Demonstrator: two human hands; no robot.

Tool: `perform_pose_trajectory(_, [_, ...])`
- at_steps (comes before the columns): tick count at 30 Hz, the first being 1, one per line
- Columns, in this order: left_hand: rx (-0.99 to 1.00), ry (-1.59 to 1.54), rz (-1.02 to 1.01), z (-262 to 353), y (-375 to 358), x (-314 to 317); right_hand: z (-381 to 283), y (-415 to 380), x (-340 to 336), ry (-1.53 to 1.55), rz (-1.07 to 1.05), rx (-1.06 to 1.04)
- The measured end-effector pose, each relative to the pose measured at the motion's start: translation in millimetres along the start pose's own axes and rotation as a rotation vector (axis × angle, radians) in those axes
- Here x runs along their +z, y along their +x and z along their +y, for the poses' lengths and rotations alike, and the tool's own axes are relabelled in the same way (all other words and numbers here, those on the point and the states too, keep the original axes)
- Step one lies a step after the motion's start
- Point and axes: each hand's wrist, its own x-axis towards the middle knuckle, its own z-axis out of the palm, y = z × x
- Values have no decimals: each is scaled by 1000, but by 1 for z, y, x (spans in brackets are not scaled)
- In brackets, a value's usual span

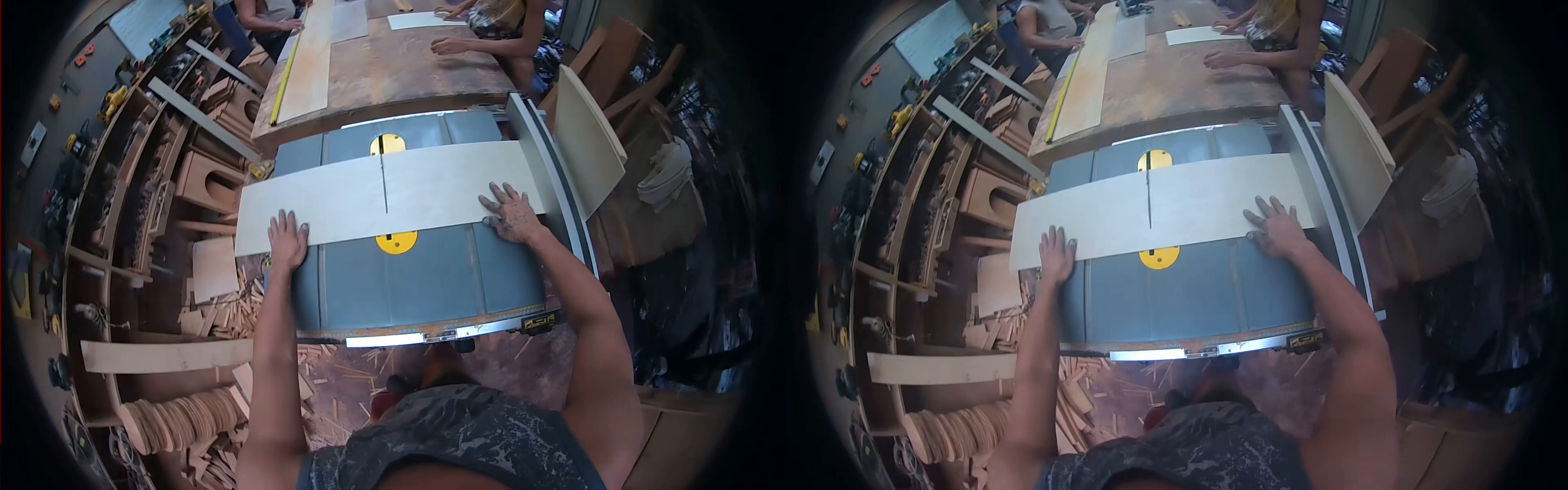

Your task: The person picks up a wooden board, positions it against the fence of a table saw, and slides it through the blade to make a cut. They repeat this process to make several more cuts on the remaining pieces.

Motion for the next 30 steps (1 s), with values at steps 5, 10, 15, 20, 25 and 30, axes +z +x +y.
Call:
perform_pose_trajectory(5, [28, 140, -46, -1, -5, -8, -10, -17, 21, -19, 49, 9])
perform_pose_trajectory(10, [-36, 118, -118, 7, -28, -18, -10, -32, 18, -5, 87, 28])
perform_pose_trajectory(15, [-84, 113, -175, 16, -45, -27, -15, -35, 17, 7, 69, 31])
perform_pose_trajectory(20, [-107, 109, -229, 19, -43, -27, -12, -33, 16, 17, 37, 35])
perform_pose_trajectory(25, [-94, 103, -228, 14, -30, -24, -13, -26, 17, 27, 42, 34])
perform_pose_trajectory(30, [-76, 120, -230, 9, -22, -17, -11, -24, 10, -48, -1, 40])
